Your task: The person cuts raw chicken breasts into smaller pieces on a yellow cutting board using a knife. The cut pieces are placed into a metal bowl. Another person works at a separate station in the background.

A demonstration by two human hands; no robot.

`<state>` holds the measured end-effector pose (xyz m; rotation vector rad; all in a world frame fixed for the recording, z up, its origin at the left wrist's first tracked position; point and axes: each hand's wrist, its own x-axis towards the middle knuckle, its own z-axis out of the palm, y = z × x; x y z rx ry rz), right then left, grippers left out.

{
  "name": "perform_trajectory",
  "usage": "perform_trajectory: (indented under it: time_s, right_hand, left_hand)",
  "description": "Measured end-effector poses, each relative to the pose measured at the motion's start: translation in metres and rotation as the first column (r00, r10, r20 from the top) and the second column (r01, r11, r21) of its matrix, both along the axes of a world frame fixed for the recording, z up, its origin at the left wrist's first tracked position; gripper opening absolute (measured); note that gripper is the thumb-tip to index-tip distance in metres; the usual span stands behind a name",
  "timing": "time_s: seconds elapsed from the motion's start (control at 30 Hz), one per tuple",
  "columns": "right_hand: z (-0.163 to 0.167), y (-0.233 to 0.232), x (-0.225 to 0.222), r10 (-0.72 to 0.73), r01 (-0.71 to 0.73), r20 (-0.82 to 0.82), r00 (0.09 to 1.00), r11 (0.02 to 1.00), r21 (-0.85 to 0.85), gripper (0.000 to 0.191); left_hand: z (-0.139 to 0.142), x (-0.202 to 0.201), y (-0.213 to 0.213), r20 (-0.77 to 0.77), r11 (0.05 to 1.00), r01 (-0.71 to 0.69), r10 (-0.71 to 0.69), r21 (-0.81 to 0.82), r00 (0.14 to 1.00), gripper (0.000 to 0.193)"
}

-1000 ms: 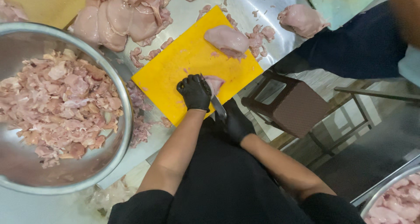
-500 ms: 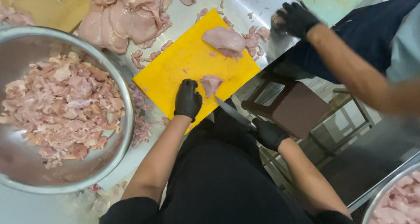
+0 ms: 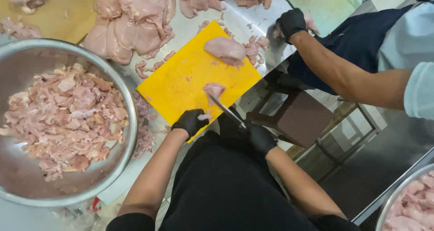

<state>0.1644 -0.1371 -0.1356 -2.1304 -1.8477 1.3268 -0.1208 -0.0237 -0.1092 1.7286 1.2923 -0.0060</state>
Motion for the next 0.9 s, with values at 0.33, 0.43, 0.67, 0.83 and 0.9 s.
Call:
perform_trajectory:
  time_s: [0.33, 0.43, 0.67, 0.83, 0.9]
  right_hand:
    - [0.02, 0.033, -0.019, 0.121, -0.099, -0.159, 0.98, 0.986, 0.136, 0.051]
    - [0.009, 0.027, -0.008, 0.128, -0.127, -0.028, 0.991, 0.992, 0.012, 0.036]
    - [0.009, -0.013, 0.04, -0.054, 0.09, -0.238, 0.97, 0.986, 0.144, 0.037]
    - [0.005, -0.036, 0.06, -0.397, 0.389, -0.066, 0.916, 0.915, -0.107, 0.039]
    - [0.003, -0.034, 0.059, -0.412, 0.402, -0.083, 0.907, 0.909, -0.112, 0.039]
  left_hand:
    - [0.052, -0.005, 0.08, 0.246, 0.962, -0.07, 0.004, 0.263, 0.969, 0.054]
    - [0.044, 0.015, 0.135, 0.572, 0.599, -0.599, 0.268, 0.531, 0.775, 0.051]
    - [0.004, 0.063, 0.054, 0.341, 0.725, -0.358, 0.179, 0.588, 0.923, 0.035]
    - [-0.026, 0.075, 0.029, -0.146, 0.829, 0.021, 0.074, 0.559, 0.986, 0.035]
    - [-0.032, 0.072, 0.039, -0.161, 0.823, 0.052, 0.048, 0.566, 0.986, 0.026]
